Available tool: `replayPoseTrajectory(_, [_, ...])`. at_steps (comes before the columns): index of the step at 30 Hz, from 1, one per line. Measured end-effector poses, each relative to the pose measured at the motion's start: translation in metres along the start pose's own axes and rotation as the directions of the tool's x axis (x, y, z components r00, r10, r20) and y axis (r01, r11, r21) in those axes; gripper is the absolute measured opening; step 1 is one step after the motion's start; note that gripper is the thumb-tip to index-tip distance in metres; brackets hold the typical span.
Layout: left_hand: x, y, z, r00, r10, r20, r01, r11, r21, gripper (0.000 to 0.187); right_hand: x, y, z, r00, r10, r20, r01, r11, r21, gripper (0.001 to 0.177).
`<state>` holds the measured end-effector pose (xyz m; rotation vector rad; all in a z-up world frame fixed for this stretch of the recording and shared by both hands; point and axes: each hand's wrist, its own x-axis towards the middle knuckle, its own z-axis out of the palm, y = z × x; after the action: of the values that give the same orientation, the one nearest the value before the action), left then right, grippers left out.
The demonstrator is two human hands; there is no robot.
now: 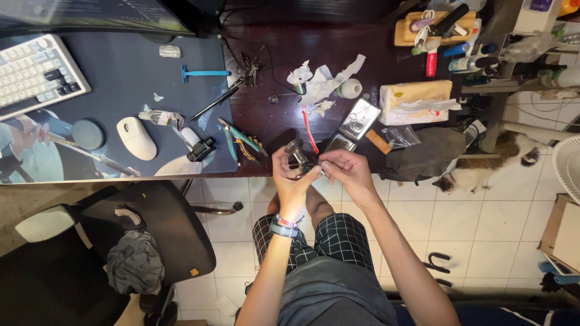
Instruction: The person assembles a small electronic component by hand, using pliers to manipulate wires and small metal pieces on a desk.
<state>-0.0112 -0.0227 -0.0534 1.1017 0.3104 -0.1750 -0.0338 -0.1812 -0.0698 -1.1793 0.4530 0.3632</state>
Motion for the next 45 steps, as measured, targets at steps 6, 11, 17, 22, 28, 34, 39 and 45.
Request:
replayPoseTrajectory(6, [0.000, 0.005, -0.003, 0.995, 0.090, 0.044, -0.097, 0.973, 0.209, 0.074, -0.004, -0.003, 0.002, 0.999, 0.031, -0.026, -0.029, 0.996, 0.088, 0.013])
replayPoseTrajectory(11, [0.005, 0.014, 0.002, 0.997, -0.015, 0.077, 0.009, 0.997, 0.080, 0.072, -0.003, -0.004, -0.002, 0.997, 0.055, -0.047, -0.052, 0.996, 0.071, 0.014])
replayPoseTrajectory(17, [0.010, 0.010, -0.001, 0.987, 0.071, 0.141, -0.097, 0.976, 0.194, 0.075, 0.002, -0.019, -0.002, 0.999, 0.036, -0.010, -0.036, 0.999, 0.011, 0.018])
replayPoseTrajectory(22, [0.013, 0.010, -0.002, 0.992, 0.045, 0.121, -0.070, 0.974, 0.216, 0.076, 0.002, -0.035, 0.005, 1.000, 0.026, -0.004, -0.026, 0.998, -0.054, 0.026])
replayPoseTrajectory(28, [0.017, 0.019, 0.002, 0.989, 0.063, 0.135, -0.091, 0.972, 0.217, 0.076, 0.008, -0.024, 0.000, 0.996, 0.083, 0.020, -0.081, 0.993, -0.090, 0.022])
replayPoseTrajectory(34, [0.021, 0.037, -0.002, 0.988, 0.052, 0.143, -0.109, 0.901, 0.420, 0.074, 0.012, -0.041, 0.002, 0.980, -0.109, -0.165, 0.095, 0.992, -0.087, 0.013])
replayPoseTrajectory(39, [0.021, 0.041, -0.007, 0.988, 0.044, 0.148, -0.120, 0.822, 0.556, 0.072, -0.001, -0.072, 0.020, 0.994, 0.091, -0.065, -0.107, 0.943, -0.316, 0.015])
replayPoseTrajectory(45, [0.023, 0.036, -0.011, 0.993, -0.032, 0.117, -0.040, 0.823, 0.566, 0.072, 0.006, -0.066, 0.026, 0.986, 0.122, 0.110, -0.034, 0.806, -0.591, 0.025])
